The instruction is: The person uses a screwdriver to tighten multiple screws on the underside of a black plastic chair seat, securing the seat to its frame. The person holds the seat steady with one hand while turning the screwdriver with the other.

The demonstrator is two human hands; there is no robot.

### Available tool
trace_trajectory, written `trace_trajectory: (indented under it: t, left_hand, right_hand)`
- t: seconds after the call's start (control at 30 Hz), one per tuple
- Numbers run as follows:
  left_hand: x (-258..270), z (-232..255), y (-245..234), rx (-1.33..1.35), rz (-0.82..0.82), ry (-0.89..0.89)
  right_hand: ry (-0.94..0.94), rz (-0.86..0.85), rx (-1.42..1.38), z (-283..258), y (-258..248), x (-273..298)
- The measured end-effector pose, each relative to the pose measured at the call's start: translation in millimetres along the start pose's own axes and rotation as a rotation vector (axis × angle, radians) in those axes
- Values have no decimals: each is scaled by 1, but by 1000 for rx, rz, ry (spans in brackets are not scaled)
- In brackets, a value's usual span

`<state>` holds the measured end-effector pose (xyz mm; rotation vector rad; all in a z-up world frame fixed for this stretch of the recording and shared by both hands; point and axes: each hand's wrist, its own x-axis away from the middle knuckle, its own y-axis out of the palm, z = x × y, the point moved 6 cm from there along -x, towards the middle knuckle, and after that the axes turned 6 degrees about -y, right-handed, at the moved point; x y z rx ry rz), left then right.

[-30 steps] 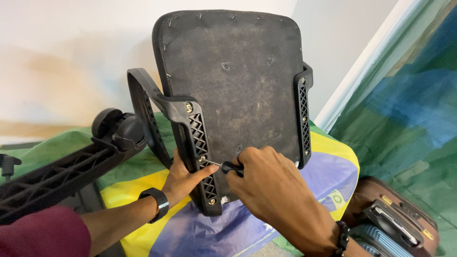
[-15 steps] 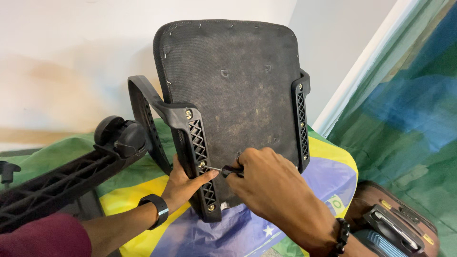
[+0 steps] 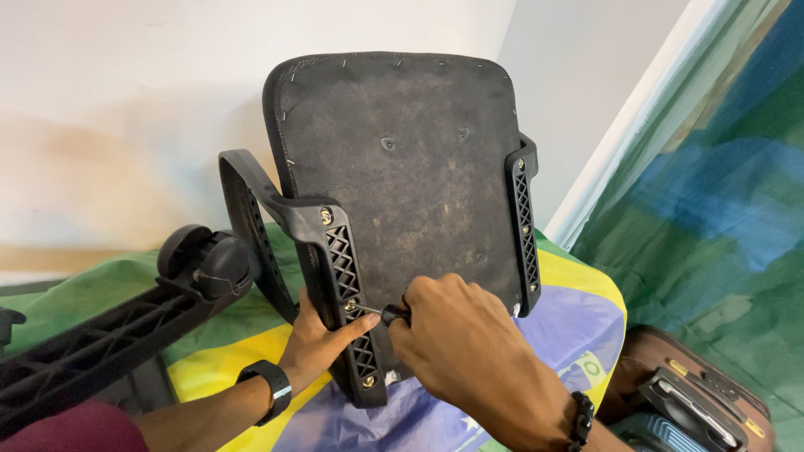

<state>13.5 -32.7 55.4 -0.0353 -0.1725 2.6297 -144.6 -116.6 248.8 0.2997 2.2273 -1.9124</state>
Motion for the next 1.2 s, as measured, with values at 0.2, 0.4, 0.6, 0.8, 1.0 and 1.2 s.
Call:
trace_trajectory:
  t: [0.2, 0.4, 0.6, 0.8, 1.0, 1.2]
  left_hand:
    - [0, 2, 0, -10, 12, 4]
    - [-3, -3, -3, -96, 44, -57]
    - [-5, -6, -5, -129, 56, 25]
    - [-12, -10, -6, -181, 57, -14]
    - [-10, -8, -8, -186, 94, 28]
    - [-8, -3, -8, -167, 84, 103]
  right_hand:
    - [129, -133, -61, 23, 23, -6]
    - [206, -486, -553, 50, 47, -11]
    - [584, -518, -868, 56, 42, -2]
    - [408, -350, -380, 39, 12, -8]
    - [-58, -10, -47, 9, -3, -4]
    - [-154, 79, 33, 6, 7, 2]
